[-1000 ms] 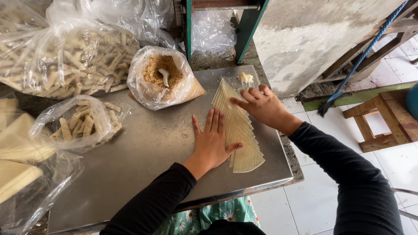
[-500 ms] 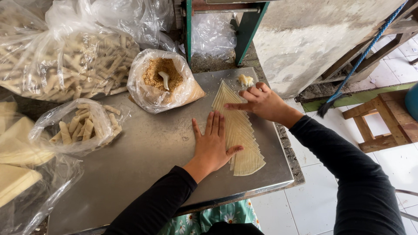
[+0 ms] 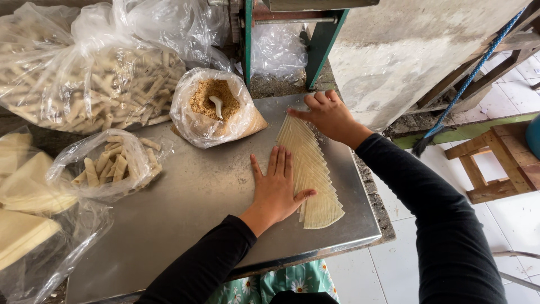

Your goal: The person repeatedly picks a triangular wrapper, scoops a brown granular filling with a small plastic spoon, places it in the wrapper, folds the wrapper into a cone, and sets it aside. The process continues with multiple units on a stainless steel table.

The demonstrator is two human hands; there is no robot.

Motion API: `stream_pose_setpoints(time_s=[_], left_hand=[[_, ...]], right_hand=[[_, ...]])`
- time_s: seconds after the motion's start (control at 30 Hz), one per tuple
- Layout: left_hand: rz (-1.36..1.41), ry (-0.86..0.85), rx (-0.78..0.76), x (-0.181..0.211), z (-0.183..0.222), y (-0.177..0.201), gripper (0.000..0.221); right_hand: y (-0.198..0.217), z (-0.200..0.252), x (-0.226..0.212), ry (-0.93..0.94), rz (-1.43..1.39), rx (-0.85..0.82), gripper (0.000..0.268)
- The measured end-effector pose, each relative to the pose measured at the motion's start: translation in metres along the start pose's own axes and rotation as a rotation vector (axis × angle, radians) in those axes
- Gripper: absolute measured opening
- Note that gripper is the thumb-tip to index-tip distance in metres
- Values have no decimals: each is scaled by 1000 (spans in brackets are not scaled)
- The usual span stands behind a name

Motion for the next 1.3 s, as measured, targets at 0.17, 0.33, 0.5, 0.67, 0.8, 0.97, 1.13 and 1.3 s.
stream_pose_setpoints(time_s=[0.17,0.33,0.5,0.67,0.8,0.97,1.13,1.3], left_hand=[[3,-13,-15,1,0,3,115],[32,-4,20,-5,-1,4,108],[33,-11,145,-15,-7,5,100],[23,-23,162,-18,-8,1,99],[15,-25,99,-18,-9,-1,100],[-1,-21,84,-18,-10,-3,100],[5,-21,64,-18,-11,-3,99],[12,-18,50,-18,-11,-5,100]], right_hand=[[8,-6,13,-122,-53,22,55],[24,22,24,-258,-103,68,57],[16,32,0,-165,112,22,48],[17,38,-10,-129,277,121,44],[17,33,-5,-160,-5,8,26],[11,22,0,-328,-999,-62,71],[12,13,-15,-303,-975,-156,77],[25,19,-20,-127,-438,-60,67]])
Point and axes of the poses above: each hand's wrist, its own z-axis away from the middle knuckle, its own y-axis out of the back of the hand, x = y × z, the point moved 5 cm from there along -z, towards the middle knuckle, and after that the axes turned 6 degrees about -x, right-handed, at the moved point
